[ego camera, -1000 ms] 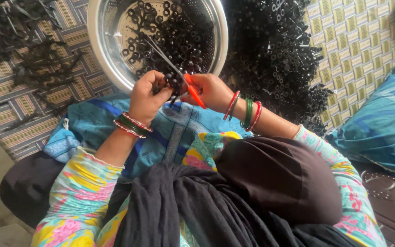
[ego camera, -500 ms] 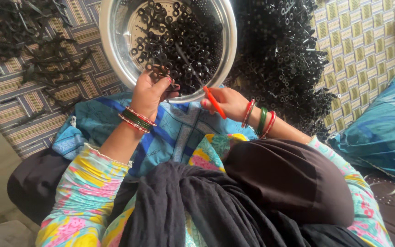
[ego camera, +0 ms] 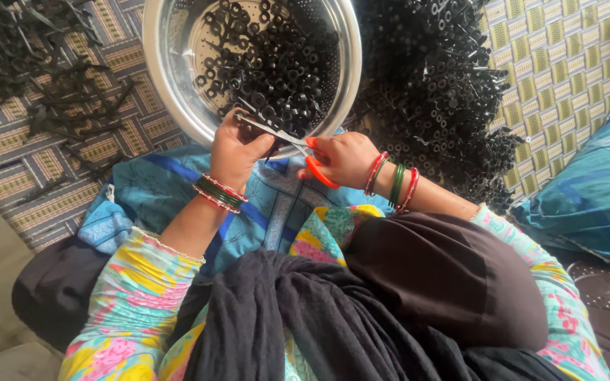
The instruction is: The person sits on a patterned mat and uses orange-handled scissors to cut small black rubber pieces from a metal colander. The cut pieces are dropped into the colander while the uncut pieces remain on the mat.
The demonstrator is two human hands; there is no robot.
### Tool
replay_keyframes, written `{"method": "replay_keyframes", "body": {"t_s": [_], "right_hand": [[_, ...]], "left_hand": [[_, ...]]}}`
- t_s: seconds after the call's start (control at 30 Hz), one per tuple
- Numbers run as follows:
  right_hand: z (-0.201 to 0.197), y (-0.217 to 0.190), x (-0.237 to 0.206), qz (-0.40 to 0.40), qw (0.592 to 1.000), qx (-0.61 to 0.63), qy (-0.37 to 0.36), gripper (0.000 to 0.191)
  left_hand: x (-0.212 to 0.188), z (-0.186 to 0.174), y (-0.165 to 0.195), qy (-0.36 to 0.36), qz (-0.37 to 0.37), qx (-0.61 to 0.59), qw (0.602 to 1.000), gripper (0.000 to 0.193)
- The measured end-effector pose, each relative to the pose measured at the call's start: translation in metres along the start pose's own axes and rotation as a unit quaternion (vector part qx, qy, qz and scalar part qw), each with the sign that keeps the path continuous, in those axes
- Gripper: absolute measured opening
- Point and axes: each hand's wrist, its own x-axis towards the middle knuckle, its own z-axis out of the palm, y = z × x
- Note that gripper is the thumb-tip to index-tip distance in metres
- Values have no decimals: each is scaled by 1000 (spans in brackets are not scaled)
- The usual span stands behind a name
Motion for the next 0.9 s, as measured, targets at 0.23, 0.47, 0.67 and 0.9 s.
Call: {"method": "replay_keyframes", "body": {"t_s": [0.23,0.47,0.67,0.9], "right_hand": [[-1,-2,2,33,998,25,-41,60],[0,-1,4,2,998,62,-16,65],[1,0,3,47,998,28,-43,55],[-6,0,6,51,994,89,-44,51]], "left_hand": [[3,-10,1,-11,-6,51,999,26],[-1,-12,-9,-32,-60,108,992,28],[2,-15,-13,-20,-86,57,994,31],[-3,-9,-19,-47,-66,236,968,25]]}}
